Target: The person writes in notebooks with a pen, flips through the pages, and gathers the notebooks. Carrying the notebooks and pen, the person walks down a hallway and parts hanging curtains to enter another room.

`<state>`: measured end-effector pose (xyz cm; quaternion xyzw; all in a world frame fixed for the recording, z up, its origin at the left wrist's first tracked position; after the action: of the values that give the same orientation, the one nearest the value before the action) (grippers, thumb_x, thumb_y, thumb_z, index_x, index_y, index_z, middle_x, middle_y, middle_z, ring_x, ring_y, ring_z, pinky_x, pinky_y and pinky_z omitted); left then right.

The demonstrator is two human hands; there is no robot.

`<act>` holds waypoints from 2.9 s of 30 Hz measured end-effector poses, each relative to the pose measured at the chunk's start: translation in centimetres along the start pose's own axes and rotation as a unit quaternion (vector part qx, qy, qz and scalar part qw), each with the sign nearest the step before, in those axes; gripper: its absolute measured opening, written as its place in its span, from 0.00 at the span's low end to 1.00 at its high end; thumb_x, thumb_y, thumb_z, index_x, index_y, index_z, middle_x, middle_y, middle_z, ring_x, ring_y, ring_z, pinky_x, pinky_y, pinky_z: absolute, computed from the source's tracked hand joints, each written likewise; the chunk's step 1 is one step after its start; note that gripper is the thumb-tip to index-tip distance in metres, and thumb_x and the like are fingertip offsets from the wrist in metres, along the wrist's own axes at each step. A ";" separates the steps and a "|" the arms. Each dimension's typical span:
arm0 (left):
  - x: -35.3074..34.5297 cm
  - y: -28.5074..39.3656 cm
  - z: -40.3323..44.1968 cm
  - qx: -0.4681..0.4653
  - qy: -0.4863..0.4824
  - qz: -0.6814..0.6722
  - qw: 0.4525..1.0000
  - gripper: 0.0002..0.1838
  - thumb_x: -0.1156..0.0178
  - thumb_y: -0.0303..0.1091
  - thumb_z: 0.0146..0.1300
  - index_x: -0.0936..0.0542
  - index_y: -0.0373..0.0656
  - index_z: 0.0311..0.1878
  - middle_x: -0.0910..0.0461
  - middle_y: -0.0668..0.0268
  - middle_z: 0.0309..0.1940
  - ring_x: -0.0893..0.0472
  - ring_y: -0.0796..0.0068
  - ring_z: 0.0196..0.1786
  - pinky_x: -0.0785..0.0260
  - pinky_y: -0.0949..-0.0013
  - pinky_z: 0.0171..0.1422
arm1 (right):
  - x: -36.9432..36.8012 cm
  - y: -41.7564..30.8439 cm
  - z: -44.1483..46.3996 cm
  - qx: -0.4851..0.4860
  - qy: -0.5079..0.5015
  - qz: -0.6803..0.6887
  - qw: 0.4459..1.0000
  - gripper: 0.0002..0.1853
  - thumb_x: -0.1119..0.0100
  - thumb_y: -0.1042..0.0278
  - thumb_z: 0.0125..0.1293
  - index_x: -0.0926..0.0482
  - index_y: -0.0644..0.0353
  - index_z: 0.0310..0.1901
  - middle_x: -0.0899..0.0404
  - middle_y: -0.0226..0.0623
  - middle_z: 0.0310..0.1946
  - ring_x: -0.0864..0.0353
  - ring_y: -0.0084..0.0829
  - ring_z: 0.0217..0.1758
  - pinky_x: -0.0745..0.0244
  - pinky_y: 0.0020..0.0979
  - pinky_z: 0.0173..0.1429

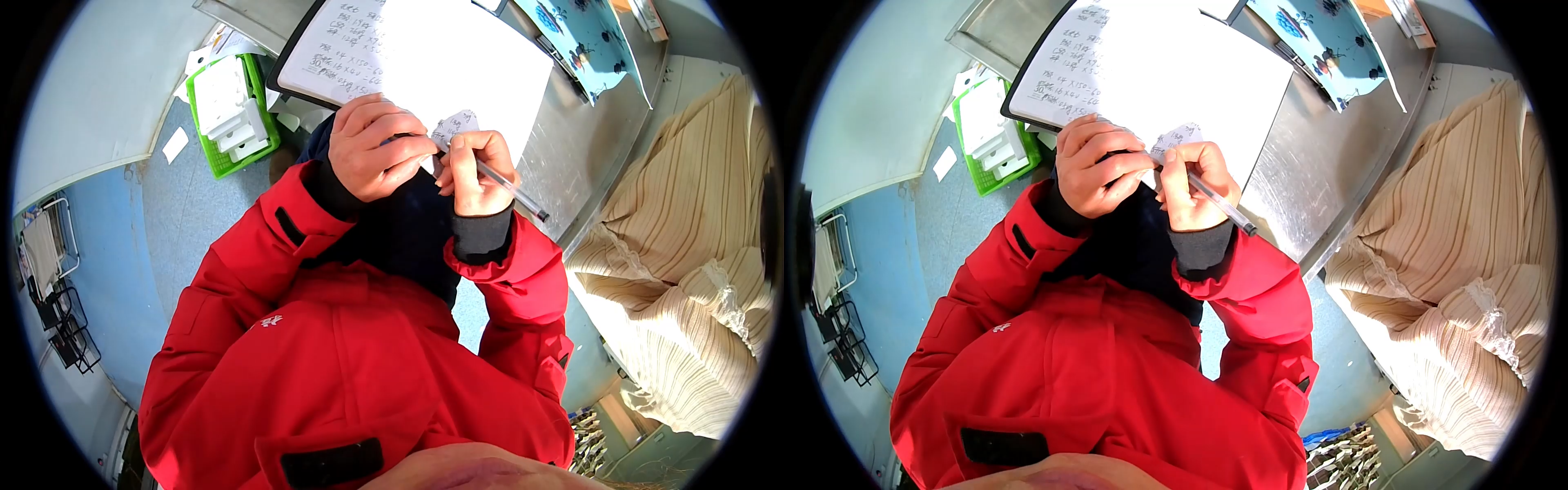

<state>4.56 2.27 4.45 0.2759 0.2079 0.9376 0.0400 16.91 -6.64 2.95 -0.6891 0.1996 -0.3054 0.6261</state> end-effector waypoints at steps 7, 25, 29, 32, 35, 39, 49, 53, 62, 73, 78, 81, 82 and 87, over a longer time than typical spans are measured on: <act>-0.2 0.0 -0.2 -0.001 0.003 0.005 1.000 0.14 0.33 0.30 0.43 0.19 0.55 0.36 0.21 0.78 0.36 0.23 0.72 0.42 0.33 0.63 0.55 | 0.1 -0.1 0.0 0.018 0.005 0.020 1.000 0.07 0.45 0.72 0.68 0.28 0.65 0.34 0.24 0.34 0.19 0.28 0.17 0.16 0.33 0.19 0.20; 0.0 -0.1 -0.2 0.000 0.003 0.006 1.000 0.14 0.33 0.30 0.43 0.19 0.56 0.36 0.21 0.78 0.36 0.23 0.72 0.42 0.33 0.63 0.55 | -0.1 0.0 0.1 0.012 -0.012 0.003 1.000 0.06 0.44 0.73 0.67 0.28 0.63 0.34 0.24 0.31 0.18 0.28 0.16 0.17 0.32 0.19 0.21; -0.2 0.0 -0.2 -0.006 0.002 0.016 1.000 0.14 0.32 0.30 0.43 0.19 0.56 0.36 0.21 0.78 0.37 0.23 0.71 0.43 0.32 0.62 0.54 | 0.2 0.1 0.0 -0.008 0.006 0.040 0.999 0.06 0.44 0.73 0.67 0.28 0.63 0.34 0.25 0.31 0.17 0.29 0.16 0.16 0.32 0.19 0.22; -0.2 -0.2 -0.4 -0.002 -0.011 0.008 1.000 0.14 0.32 0.32 0.43 0.18 0.57 0.37 0.21 0.79 0.37 0.23 0.71 0.44 0.34 0.60 0.57 | 0.4 0.2 -0.1 -0.003 0.005 0.023 1.000 0.06 0.44 0.72 0.67 0.28 0.63 0.34 0.25 0.31 0.17 0.28 0.16 0.17 0.32 0.19 0.22; -0.4 0.2 -0.4 0.028 -0.033 0.006 0.999 0.14 0.31 0.34 0.42 0.18 0.59 0.37 0.21 0.79 0.38 0.24 0.72 0.45 0.36 0.58 0.60 | 0.3 -0.1 -0.1 0.002 -0.004 0.008 1.000 0.06 0.44 0.72 0.67 0.28 0.63 0.33 0.25 0.32 0.18 0.28 0.16 0.17 0.32 0.19 0.21; -0.7 0.4 -0.9 0.034 -0.025 0.017 0.999 0.14 0.30 0.35 0.41 0.17 0.61 0.34 0.22 0.81 0.40 0.26 0.72 0.48 0.42 0.55 0.63 | 0.5 0.0 -0.1 0.009 0.013 0.012 1.000 0.06 0.44 0.72 0.67 0.28 0.63 0.33 0.24 0.31 0.18 0.28 0.16 0.17 0.32 0.19 0.22; -0.6 0.6 -0.6 0.025 -0.032 0.041 0.998 0.15 0.32 0.35 0.43 0.18 0.64 0.38 0.22 0.81 0.39 0.24 0.74 0.46 0.39 0.56 0.63 | 1.0 0.3 -0.3 -0.005 0.016 0.029 0.999 0.06 0.43 0.72 0.67 0.28 0.63 0.34 0.25 0.30 0.18 0.28 0.16 0.17 0.32 0.19 0.22; -0.8 0.4 -0.8 0.024 -0.037 0.036 0.998 0.15 0.31 0.35 0.40 0.16 0.64 0.35 0.22 0.81 0.39 0.26 0.73 0.47 0.41 0.57 0.62 | 1.1 0.3 -0.3 -0.005 0.009 0.032 0.999 0.06 0.44 0.72 0.67 0.28 0.62 0.33 0.25 0.30 0.18 0.28 0.16 0.17 0.32 0.19 0.22; -0.9 0.2 -0.9 0.026 -0.025 0.033 0.999 0.13 0.30 0.35 0.41 0.15 0.63 0.34 0.21 0.81 0.39 0.26 0.73 0.47 0.41 0.56 0.62 | 1.0 0.2 -0.2 -0.009 0.016 0.016 1.000 0.06 0.44 0.72 0.67 0.28 0.63 0.33 0.24 0.30 0.18 0.27 0.16 0.17 0.32 0.18 0.22; -0.9 0.3 -0.9 0.027 -0.033 0.034 0.999 0.14 0.31 0.35 0.42 0.16 0.64 0.35 0.21 0.81 0.39 0.26 0.73 0.47 0.40 0.56 0.62 | 1.2 0.1 -0.4 0.013 0.009 0.013 1.000 0.07 0.44 0.70 0.69 0.28 0.64 0.34 0.24 0.33 0.19 0.28 0.17 0.16 0.33 0.19 0.20; -1.0 0.3 -0.9 0.029 -0.033 0.041 0.998 0.14 0.31 0.35 0.42 0.16 0.64 0.36 0.21 0.82 0.39 0.26 0.73 0.47 0.40 0.56 0.62 | 1.3 0.2 -0.4 0.002 0.011 0.014 1.000 0.07 0.44 0.70 0.69 0.28 0.64 0.34 0.24 0.33 0.19 0.28 0.17 0.17 0.33 0.19 0.20; -0.9 0.3 -0.9 0.028 -0.037 0.043 0.998 0.15 0.31 0.34 0.42 0.16 0.65 0.37 0.22 0.82 0.39 0.26 0.74 0.48 0.40 0.56 0.63 | 1.2 0.3 -0.4 -0.006 0.009 0.001 1.000 0.06 0.44 0.72 0.67 0.28 0.63 0.34 0.24 0.31 0.17 0.28 0.16 0.17 0.32 0.19 0.22; -0.9 0.3 -0.9 0.026 -0.039 0.046 0.998 0.16 0.32 0.34 0.42 0.17 0.65 0.38 0.22 0.83 0.39 0.26 0.74 0.48 0.39 0.57 0.63 | 1.3 0.4 -0.4 -0.002 0.008 -0.002 1.000 0.06 0.44 0.72 0.67 0.28 0.63 0.34 0.24 0.31 0.17 0.28 0.16 0.17 0.32 0.19 0.22; -1.0 0.3 -0.9 0.026 -0.035 0.038 0.998 0.15 0.32 0.34 0.42 0.16 0.64 0.37 0.22 0.82 0.39 0.26 0.73 0.48 0.40 0.56 0.63 | 1.3 0.2 -0.4 -0.020 0.012 0.015 1.000 0.05 0.45 0.73 0.67 0.28 0.63 0.34 0.25 0.31 0.17 0.28 0.16 0.17 0.32 0.19 0.23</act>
<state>4.93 1.46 3.34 0.3169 0.2200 0.9226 0.0047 17.62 -7.89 2.96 -0.6948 0.2229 -0.3002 0.6143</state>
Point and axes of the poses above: each hand's wrist, its own z-axis towards the middle knuckle, its own x-axis out of the back of the hand, y = z × x, the point moved 7 cm from there along z, towards the middle knuckle
